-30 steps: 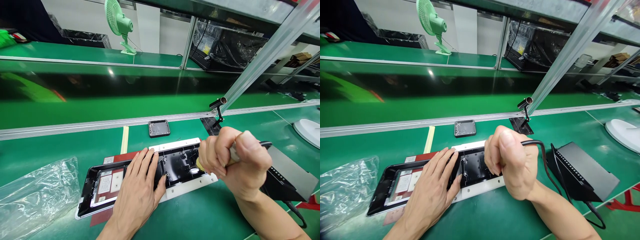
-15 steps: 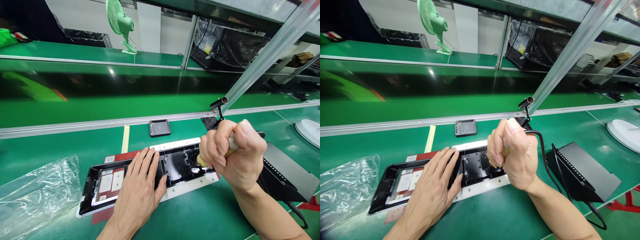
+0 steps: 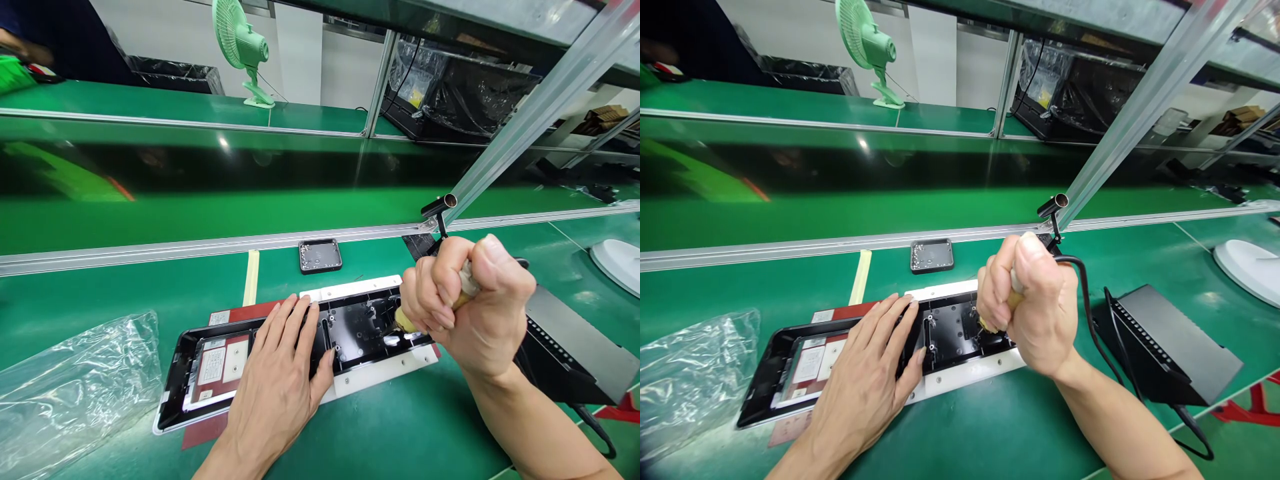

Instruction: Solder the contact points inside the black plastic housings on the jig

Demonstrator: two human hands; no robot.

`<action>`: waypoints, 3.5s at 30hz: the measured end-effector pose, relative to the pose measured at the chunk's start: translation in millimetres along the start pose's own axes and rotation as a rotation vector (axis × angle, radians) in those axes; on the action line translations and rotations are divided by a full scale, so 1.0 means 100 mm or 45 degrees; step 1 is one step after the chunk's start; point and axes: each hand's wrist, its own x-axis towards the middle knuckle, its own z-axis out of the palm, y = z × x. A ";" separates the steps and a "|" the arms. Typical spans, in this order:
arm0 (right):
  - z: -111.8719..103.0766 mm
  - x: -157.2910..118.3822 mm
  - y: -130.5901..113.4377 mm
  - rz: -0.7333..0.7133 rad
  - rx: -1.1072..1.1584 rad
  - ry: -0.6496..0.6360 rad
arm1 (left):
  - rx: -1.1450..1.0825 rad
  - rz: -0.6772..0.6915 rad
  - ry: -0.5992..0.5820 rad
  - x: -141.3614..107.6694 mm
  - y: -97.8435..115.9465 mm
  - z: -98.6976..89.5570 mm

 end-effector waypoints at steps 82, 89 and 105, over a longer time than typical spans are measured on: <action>0.49 -0.19 0.24 -0.083 -0.102 -0.240 | -0.101 -0.064 -0.073 0.00 0.01 0.03; 0.50 -0.13 0.34 -0.073 -0.047 -0.181 | -0.111 -0.060 -0.095 -0.03 -0.01 0.05; 0.56 -0.07 0.33 -0.053 -0.289 -0.264 | -0.181 -0.037 -0.045 -0.01 -0.02 -0.01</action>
